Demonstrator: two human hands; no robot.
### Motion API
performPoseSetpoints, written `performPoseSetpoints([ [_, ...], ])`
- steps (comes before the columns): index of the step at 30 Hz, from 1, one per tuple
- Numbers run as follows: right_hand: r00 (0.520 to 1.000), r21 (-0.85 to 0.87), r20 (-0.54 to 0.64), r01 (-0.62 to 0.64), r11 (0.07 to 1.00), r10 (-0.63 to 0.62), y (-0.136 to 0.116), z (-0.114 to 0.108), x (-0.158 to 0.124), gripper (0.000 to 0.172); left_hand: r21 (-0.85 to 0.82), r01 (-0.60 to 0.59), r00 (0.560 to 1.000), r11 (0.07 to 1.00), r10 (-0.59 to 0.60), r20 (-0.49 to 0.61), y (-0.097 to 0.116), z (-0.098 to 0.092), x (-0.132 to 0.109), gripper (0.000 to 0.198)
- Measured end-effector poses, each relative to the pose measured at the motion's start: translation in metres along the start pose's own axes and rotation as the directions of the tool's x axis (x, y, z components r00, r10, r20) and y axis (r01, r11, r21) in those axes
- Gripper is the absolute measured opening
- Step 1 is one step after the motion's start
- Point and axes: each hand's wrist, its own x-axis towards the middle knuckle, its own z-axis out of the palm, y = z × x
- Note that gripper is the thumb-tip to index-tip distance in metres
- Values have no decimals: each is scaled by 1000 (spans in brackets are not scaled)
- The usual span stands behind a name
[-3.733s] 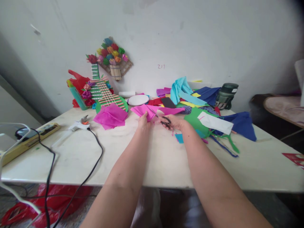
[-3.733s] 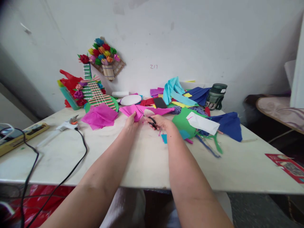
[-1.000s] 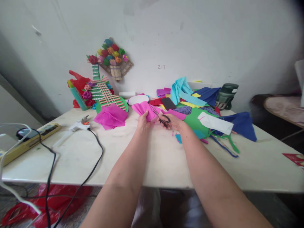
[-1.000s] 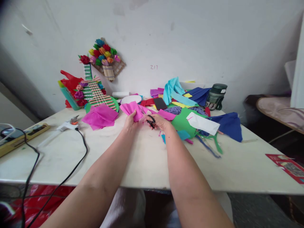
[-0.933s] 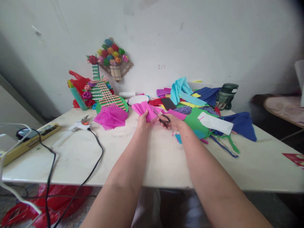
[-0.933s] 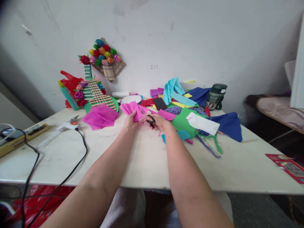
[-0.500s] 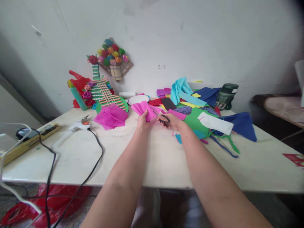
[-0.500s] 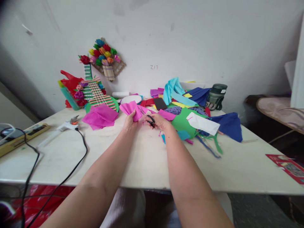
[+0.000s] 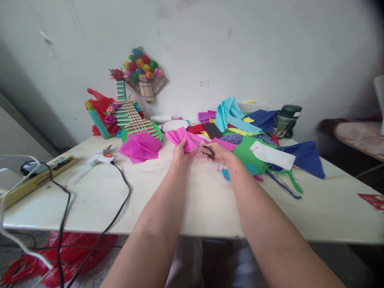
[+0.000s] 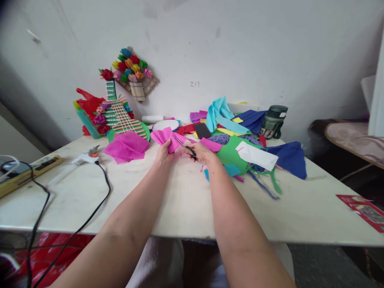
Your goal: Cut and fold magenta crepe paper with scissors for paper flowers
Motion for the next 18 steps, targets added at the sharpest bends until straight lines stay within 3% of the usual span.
performPoseSetpoints([
  [5, 994, 4, 93, 56, 998, -56, 3, -4, -1, 32, 3, -25, 1000, 1000, 25, 17, 0, -1, 1, 9],
  [10, 985, 36, 170, 36, 999, -42, 6, -9, -1, 38, 10, -18, 998, 1000, 17, 66, 0, -3, 0, 7],
  [18, 994, 14, 86, 66, 998, -67, 4, -3, -1, 39, 43, -2, 996, 999, -2, 85, -3, -3, 0, 6],
])
